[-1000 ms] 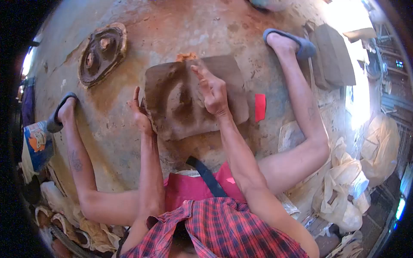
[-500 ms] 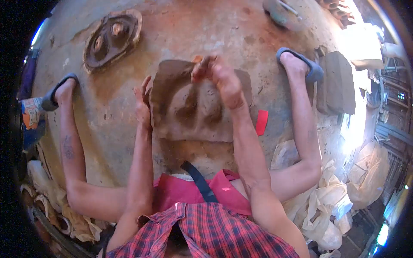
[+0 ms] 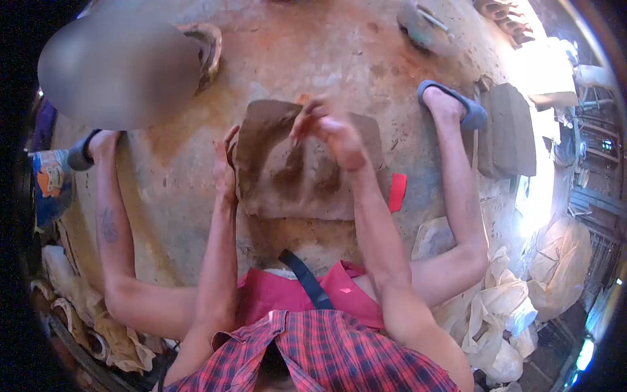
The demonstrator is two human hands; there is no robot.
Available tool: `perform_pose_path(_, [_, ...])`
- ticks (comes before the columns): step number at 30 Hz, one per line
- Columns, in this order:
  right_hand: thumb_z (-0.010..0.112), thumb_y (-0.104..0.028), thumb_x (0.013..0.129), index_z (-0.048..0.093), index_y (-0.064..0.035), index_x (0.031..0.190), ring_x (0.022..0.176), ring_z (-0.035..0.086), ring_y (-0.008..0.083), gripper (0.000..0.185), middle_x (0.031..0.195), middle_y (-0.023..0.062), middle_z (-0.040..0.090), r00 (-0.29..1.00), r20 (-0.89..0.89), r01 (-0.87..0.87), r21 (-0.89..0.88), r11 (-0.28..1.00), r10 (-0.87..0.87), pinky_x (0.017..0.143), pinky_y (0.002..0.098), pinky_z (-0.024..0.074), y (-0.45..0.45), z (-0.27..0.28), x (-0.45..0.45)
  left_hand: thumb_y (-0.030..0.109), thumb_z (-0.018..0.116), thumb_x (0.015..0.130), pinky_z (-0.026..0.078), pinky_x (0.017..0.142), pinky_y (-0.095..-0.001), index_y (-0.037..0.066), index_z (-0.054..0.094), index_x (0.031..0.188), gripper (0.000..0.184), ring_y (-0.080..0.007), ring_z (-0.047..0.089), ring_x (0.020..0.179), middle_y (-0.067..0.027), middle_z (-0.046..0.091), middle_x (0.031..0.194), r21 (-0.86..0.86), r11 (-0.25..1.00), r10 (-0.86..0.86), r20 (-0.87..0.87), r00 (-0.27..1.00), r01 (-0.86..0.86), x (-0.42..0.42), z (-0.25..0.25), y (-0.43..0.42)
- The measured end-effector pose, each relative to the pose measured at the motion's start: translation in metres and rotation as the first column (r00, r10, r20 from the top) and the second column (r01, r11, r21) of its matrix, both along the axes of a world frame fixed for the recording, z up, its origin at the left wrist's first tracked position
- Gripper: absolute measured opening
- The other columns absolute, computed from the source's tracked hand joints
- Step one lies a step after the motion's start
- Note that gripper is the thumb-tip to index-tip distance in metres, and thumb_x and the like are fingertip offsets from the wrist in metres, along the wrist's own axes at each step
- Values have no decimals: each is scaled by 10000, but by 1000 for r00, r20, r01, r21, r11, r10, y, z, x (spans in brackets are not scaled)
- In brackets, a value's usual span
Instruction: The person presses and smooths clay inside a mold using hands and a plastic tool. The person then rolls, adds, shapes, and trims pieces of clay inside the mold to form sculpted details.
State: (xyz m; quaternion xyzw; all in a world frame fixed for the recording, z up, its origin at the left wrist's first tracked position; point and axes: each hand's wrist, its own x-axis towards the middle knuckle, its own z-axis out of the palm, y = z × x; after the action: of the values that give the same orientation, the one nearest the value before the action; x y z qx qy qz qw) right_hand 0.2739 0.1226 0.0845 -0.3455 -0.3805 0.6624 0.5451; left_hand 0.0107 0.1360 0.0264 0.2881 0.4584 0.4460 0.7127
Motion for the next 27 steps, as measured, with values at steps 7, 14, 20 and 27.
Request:
perform_pose_path(7, [513, -277, 972, 526, -8, 1304, 1089, 694, 292, 428, 1149, 154, 674, 942, 108, 308, 95, 947, -317, 983, 445, 534, -28, -22, -7, 471, 291, 1175, 481, 1115, -376, 43, 505, 1528, 594, -234, 606, 1294, -139, 618, 1450, 99, 995, 12, -86, 996, -3, -1, -7, -24])
perform_pose_path(14, [488, -249, 985, 503, 17, 1376, 1086, 675, 261, 473, 1165, 159, 662, 756, 145, 608, 207, 766, -639, 959, 393, 544, -54, -33, -22, 467, 312, 1173, 488, 1104, -389, -2, 524, 1480, 599, -246, 610, 1289, -155, 638, 1414, -32, 978, 206, 40, 978, -205, -1, -23, -59])
perform_pose_path(20, [461, -472, 1088, 617, 36, 1269, 1070, 636, 362, 562, 1145, 189, 655, 237, 536, 493, 653, 576, -810, 973, 485, 504, -86, -24, -47, 488, 271, 1172, 486, 1099, -398, 17, 551, 1445, 613, -259, 625, 1260, -151, 650, 1390, -75, 951, 307, 83, 948, -301, 3, -25, -65])
perform_pose_path(27, [659, -474, 1008, 657, -100, 1260, 1161, 592, 335, 451, 1209, 126, 646, -368, 676, 139, 719, 681, -638, 1001, 503, 394, -73, -23, -63, 490, 259, 1171, 493, 1096, -416, 14, 534, 1453, 618, -263, 629, 1255, -143, 655, 1382, -113, 945, 319, 97, 943, -308, 4, -26, -60])
